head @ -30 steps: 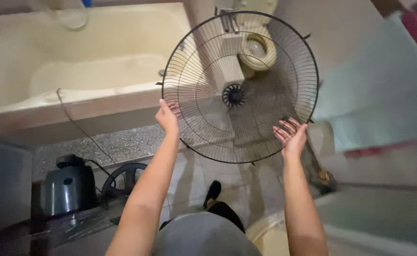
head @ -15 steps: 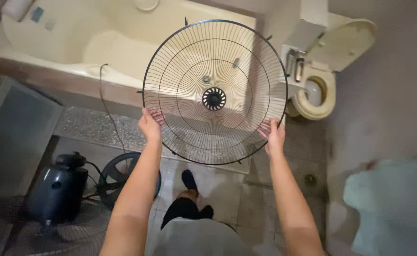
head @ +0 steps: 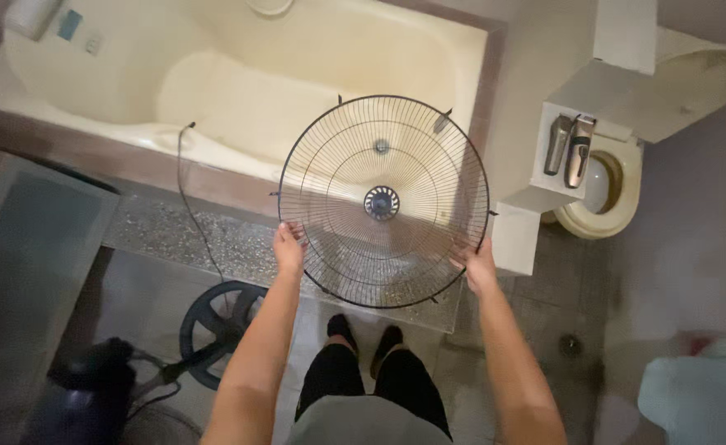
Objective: The person disassembles a pedestal fan in a bathroom. They lift off the front grille guard, set it on the bathtub edge, then use a screwdriver to loosen the blade cap, remove the fan blade, and detach the crescent-shaped rear cover, placing the cover on the sink counter.
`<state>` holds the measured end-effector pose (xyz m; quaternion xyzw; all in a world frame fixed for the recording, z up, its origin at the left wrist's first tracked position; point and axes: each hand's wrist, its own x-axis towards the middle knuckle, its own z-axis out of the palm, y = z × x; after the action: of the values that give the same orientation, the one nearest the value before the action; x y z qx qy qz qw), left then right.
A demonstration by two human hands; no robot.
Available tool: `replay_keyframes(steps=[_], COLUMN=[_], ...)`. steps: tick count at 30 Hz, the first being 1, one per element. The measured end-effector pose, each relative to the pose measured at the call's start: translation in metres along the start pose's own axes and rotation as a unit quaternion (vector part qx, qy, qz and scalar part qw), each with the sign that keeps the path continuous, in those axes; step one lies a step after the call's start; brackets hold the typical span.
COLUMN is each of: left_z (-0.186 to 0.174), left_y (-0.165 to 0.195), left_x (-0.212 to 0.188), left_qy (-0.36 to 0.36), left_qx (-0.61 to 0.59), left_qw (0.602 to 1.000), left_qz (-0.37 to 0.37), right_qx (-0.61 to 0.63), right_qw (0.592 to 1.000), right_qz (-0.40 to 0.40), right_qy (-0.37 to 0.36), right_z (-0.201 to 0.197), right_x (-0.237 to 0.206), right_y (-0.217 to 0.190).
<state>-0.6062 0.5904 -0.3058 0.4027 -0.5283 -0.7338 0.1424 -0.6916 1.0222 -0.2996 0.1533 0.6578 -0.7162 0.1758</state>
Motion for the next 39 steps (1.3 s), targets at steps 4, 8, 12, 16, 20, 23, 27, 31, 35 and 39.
replay_keyframes(steps=[4,8,12,16,20,23,27,31,35,39], left_z=[0.006,0.029,0.053,0.072,0.083,0.088,0.094,0.098,0.101,0.103], left_y=[-0.046,-0.079,-0.106,-0.121,-0.135,-0.144,-0.150,-0.151,-0.148,-0.137], left_x=[0.016,0.045,0.073,0.091,0.101,0.101,0.104,0.107,0.101,0.090], left_qy=[-0.039,-0.075,-0.094,-0.127,-0.134,-0.140,-0.141,-0.133,-0.082,-0.040], left_qx=[0.008,0.003,0.017,-0.029,-0.026,-0.027,-0.009,0.005,0.106,0.238], left_qw=[0.999,0.993,0.992,0.988,0.987,0.987,0.988,0.988,0.991,0.956], left_qz=[-0.033,-0.093,-0.087,-0.088,-0.080,-0.079,-0.056,-0.078,-0.014,0.169], right_qx=[-0.055,-0.116,-0.087,-0.064,-0.100,-0.157,-0.391,-0.471,-0.514,-0.573], right_qw=[0.997,0.993,0.995,0.995,0.990,0.978,0.905,0.860,0.843,0.815], right_qz=[0.048,0.029,0.038,0.016,-0.056,0.032,-0.078,-0.153,-0.125,-0.033], right_qy=[0.008,0.009,0.040,0.074,0.078,0.132,0.148,0.124,0.096,0.085], right_z=[-0.023,-0.038,-0.037,-0.031,-0.036,-0.042,-0.049,-0.046,-0.038,-0.033], right_x=[0.039,0.091,0.130,0.155,0.164,0.168,0.172,0.172,0.160,0.147], right_y=[0.036,0.050,0.068,0.080,0.091,0.094,0.098,0.107,0.111,0.097])
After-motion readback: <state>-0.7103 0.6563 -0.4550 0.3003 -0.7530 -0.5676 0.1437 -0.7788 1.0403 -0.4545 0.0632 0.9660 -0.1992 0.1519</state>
